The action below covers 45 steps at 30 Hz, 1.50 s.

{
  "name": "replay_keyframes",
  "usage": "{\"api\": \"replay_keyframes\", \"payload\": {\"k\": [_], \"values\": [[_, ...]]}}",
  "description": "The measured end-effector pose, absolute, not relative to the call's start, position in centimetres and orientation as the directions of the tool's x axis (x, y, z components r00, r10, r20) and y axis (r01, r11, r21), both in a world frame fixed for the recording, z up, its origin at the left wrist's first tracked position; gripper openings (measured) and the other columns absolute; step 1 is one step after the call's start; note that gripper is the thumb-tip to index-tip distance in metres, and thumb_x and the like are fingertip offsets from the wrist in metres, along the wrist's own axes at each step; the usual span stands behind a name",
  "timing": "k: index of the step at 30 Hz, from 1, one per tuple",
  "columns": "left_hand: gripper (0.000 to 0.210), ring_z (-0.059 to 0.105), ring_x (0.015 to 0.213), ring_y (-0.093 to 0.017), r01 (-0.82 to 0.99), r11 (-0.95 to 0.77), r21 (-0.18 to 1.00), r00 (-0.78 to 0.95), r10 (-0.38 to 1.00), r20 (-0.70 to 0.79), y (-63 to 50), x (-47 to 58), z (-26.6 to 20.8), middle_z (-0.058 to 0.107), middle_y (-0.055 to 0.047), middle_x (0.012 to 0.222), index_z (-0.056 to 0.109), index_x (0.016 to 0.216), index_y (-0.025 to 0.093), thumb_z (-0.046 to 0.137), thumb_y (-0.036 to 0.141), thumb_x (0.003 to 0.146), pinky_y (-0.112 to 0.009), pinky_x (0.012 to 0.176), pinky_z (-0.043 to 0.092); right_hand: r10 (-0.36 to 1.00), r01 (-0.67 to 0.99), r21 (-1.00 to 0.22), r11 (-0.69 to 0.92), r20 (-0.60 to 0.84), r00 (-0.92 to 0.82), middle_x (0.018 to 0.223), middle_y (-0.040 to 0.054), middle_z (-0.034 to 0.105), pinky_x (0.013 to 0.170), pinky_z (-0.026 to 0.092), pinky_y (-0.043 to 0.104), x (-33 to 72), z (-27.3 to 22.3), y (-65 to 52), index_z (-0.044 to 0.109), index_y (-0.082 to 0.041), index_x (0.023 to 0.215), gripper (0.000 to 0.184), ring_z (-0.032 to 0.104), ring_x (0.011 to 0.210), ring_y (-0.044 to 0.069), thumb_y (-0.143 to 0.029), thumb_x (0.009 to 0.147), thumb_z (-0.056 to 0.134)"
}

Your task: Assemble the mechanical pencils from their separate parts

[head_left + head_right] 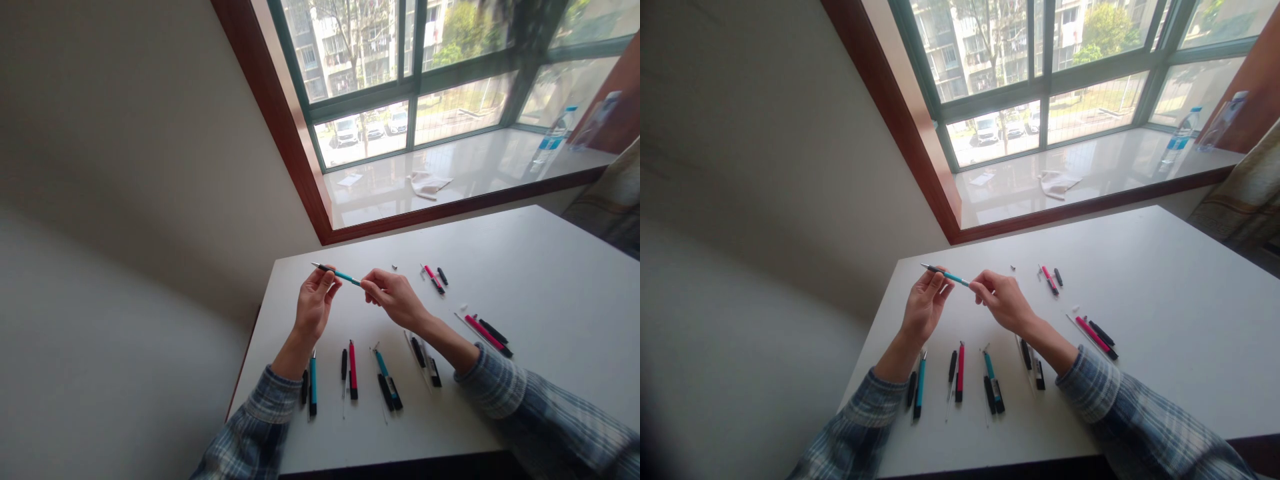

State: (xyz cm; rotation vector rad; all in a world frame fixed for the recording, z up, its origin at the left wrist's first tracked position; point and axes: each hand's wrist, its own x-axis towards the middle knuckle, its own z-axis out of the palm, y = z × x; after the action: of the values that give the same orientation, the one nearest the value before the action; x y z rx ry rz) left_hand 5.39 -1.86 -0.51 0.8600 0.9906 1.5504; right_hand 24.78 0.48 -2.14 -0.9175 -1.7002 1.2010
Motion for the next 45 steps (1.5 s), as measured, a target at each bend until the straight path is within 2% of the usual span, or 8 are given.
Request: {"api": "replay_keyframes", "payload": {"k": [10,15,21,26,28,30,33,45], "values": [[0.027,0.065,0.085,-0.012,-0.358,-0.147,0.922,-0.171,0.981,0.09,-2.0,5.5,-0.6,0.069,-0.002,0.095,0.076,0.096,0.017,0.088,0.032,0.077,-0.028,0.088,0.054,0.859,-0.071,-0.997,0.023,0.056,-0.509,0.052,-0.0048,0.051,0.048,0.034,0.025,24.2,-3.5,1.0,0.065,-0.019,0.081,0.047,0.043,0.045,0.011,-0.06,0.098,0.05],[0.028,0.067,0.088,-0.016,-0.237,-0.147,0.96,-0.131,0.984,0.118,-2.2,5.3,-0.1,0.073,-0.006,0.103,0.078,0.102,0.018,0.087,0.03,0.078,-0.034,0.093,0.055,0.932,-0.296,-0.952,-0.078,0.036,-0.362,0.07,0.0012,0.065,0.061,0.048,0.026,24.7,-3.2,1.6,0.066,-0.018,0.082,0.042,0.058,0.062,0.013,-0.06,0.087,0.072],[0.062,0.068,0.094,-0.019,0.083,-0.155,0.984,-0.033,0.987,0.158,-1.9,4.8,-0.6,0.071,-0.009,0.121,0.063,0.14,0.028,0.074,0.013,0.081,-0.035,0.087,0.055,0.972,-0.608,-0.758,-0.237,-0.179,-0.156,0.096,0.0062,0.072,0.085,0.062,0.04,27.2,-2.8,3.9,0.066,-0.027,0.095,0.03,0.069,0.098,0.024,-0.054,0.088,0.074],[0.048,0.065,0.085,-0.016,0.121,-0.16,0.98,-0.091,0.981,0.171,-1.5,4.5,-1.5,0.072,-0.008,0.111,0.069,0.13,0.024,0.067,0.015,0.084,-0.031,0.08,0.054,0.95,-0.739,-0.599,-0.307,-0.241,-0.2,0.075,0.0008,0.061,0.074,0.065,0.036,28.3,-2.4,4.8,0.059,-0.027,0.093,0.01,0.068,0.075,0.018,-0.036,0.098,0.061],[0.039,0.065,0.086,-0.017,0.149,-0.157,0.976,-0.097,0.98,0.173,-1.4,4.4,-1.4,0.072,-0.008,0.111,0.072,0.124,0.022,0.064,0.018,0.086,-0.031,0.08,0.053,0.922,-0.79,-0.482,-0.378,-0.268,-0.278,0.066,-0.0039,0.049,0.052,0.057,0.023,28.5,-2.0,4.6,0.057,-0.025,0.092,0.008,0.055,0.054,0.011,-0.029,0.099,0.057],[0.033,0.065,0.087,-0.017,0.191,-0.149,0.97,-0.101,0.98,0.17,-1.5,4.4,-1.2,0.072,-0.008,0.112,0.072,0.12,0.021,0.062,0.022,0.089,-0.032,0.082,0.053,0.884,-0.807,-0.367,-0.462,-0.264,-0.386,0.059,-0.0077,0.038,0.035,0.038,0.016,28.6,-1.5,4.2,0.054,-0.023,0.089,0.01,0.037,0.041,0.008,-0.025,0.098,0.053],[0.03,0.065,0.088,-0.017,0.245,-0.144,0.959,-0.105,0.979,0.174,-1.5,4.4,-0.9,0.072,-0.008,0.114,0.072,0.118,0.019,0.062,0.024,0.09,-0.032,0.083,0.053,0.847,-0.807,-0.265,-0.528,-0.229,-0.479,0.053,-0.0103,0.025,0.029,0.02,0.017,28.6,-0.8,3.5,0.05,-0.022,0.082,0.014,0.021,0.037,0.007,-0.02,0.095,0.046],[0.027,0.065,0.085,-0.017,0.321,-0.15,0.935,-0.076,0.98,0.183,-1.8,4.7,-0.4,0.074,-0.008,0.105,0.072,0.113,0.017,0.062,0.028,0.091,-0.031,0.081,0.054,0.841,-0.779,-0.317,-0.541,-0.188,-0.508,0.05,-0.0106,0.017,0.034,0.012,0.021,28.1,-0.3,2.5,0.048,-0.021,0.07,0.019,0.01,0.041,0.009,-0.023,0.089,0.044]]}}
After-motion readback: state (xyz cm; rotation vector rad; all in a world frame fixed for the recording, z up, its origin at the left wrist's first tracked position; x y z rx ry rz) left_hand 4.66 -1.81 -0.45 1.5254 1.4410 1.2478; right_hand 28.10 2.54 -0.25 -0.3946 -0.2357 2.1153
